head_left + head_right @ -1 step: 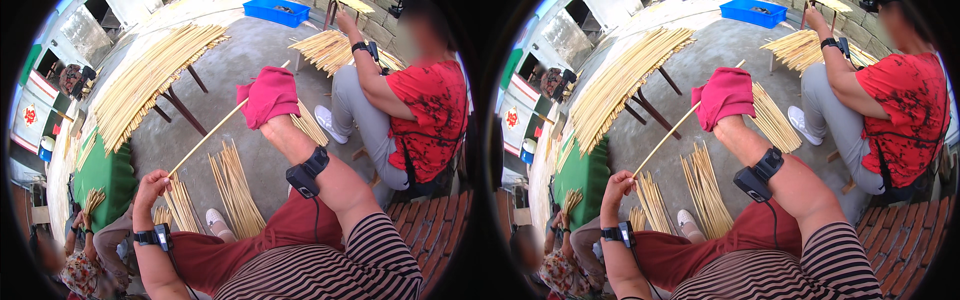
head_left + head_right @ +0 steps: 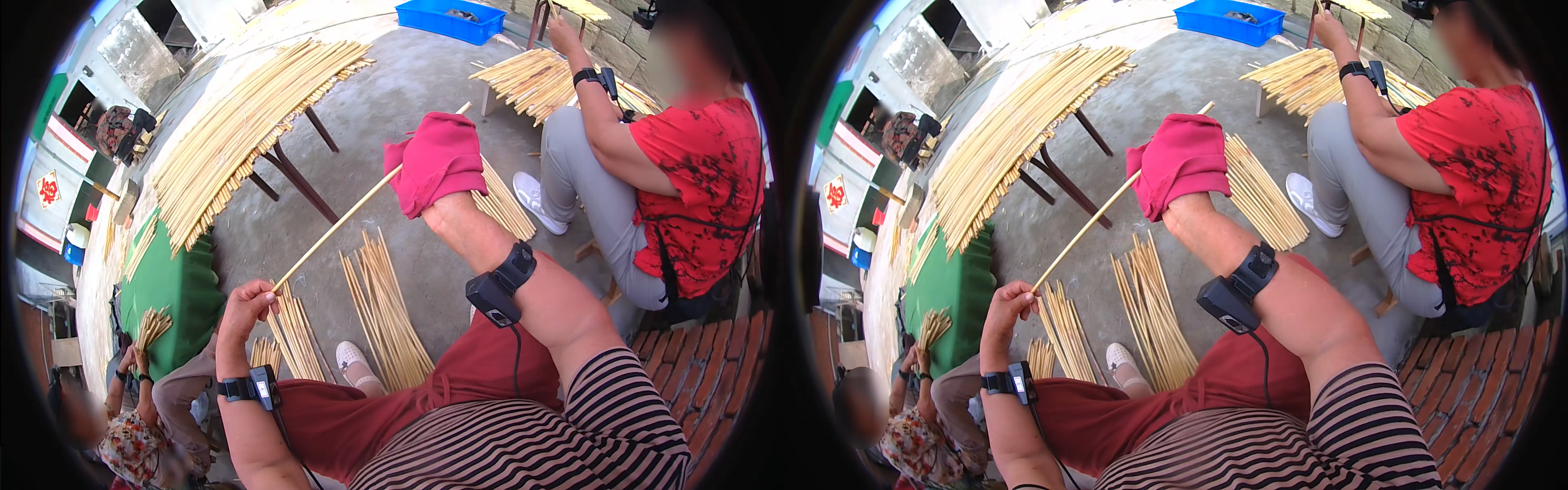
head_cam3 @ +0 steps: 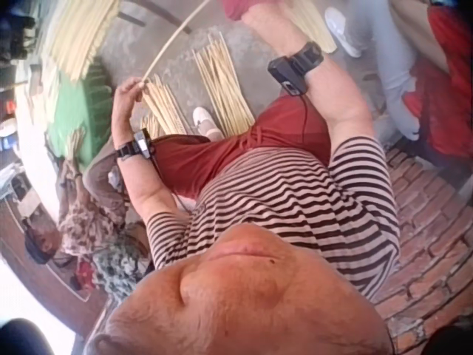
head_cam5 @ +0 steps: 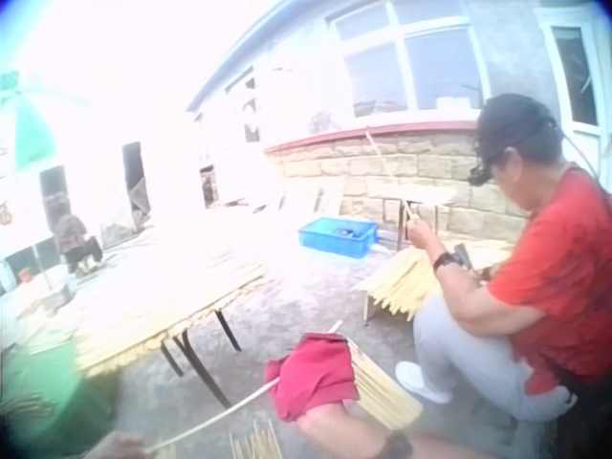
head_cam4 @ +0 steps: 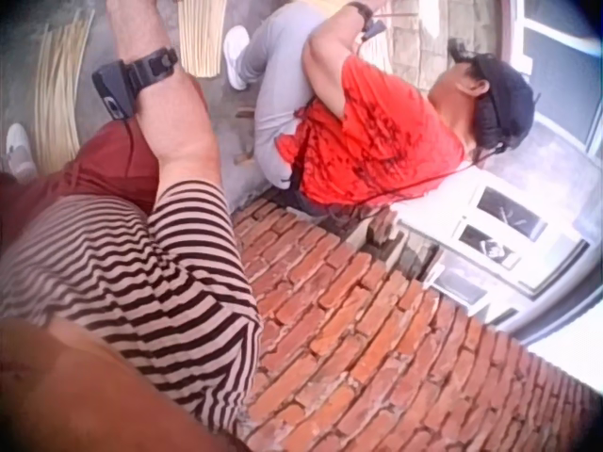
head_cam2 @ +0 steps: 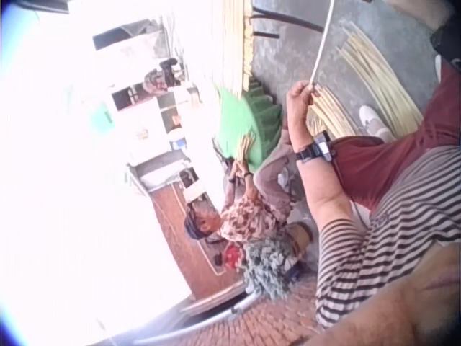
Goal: The person sits on the ground and wipes thin bamboo sticks with a pink cloth. They handle the sticks individually and in small bundles, rubbing the cloth along the length of each stick. The person places the cleaned sticks onto a large pile on a nearby table.
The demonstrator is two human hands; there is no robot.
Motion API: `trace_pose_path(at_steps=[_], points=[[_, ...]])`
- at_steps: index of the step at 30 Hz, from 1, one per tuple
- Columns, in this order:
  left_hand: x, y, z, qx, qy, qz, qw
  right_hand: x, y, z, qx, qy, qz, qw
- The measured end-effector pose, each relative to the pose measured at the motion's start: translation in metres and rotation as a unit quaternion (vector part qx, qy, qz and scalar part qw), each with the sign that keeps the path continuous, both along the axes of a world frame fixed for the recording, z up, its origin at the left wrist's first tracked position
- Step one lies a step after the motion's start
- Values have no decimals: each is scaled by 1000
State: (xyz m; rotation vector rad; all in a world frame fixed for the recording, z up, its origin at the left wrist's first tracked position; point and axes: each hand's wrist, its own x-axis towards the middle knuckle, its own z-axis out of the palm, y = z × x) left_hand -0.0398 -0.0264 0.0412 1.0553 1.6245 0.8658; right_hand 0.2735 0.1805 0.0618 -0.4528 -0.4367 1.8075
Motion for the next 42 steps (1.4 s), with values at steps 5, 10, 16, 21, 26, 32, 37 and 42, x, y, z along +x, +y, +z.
trace_pose_path(at_steps=[5,10,16,21,26,32,37,42], points=[[26,19,-8,11,-5,-10,1000,-25,-30,-8,37,-60,48,996],[73,42,2,16,-114,-59,992,-52,-70,-24,324,-499,64,802],[44,22,5,35,-72,-63,995,-44,-50,-15,88,-170,59,980],[-6,-8,-8,-3,-8,15,1000,-1,-6,1,54,-3,54,997],[22,13,-20,22,-20,-16,999,-31,-51,-10,33,-45,59,997],[84,32,0,2,-55,-48,997,-68,-94,-21,49,-203,187,960],[31,18,14,-28,-58,-40,997,-41,-47,-12,26,-52,81,995],[-26,-16,3,-44,-28,-9,999,-7,7,-13,28,-5,8,1000]])
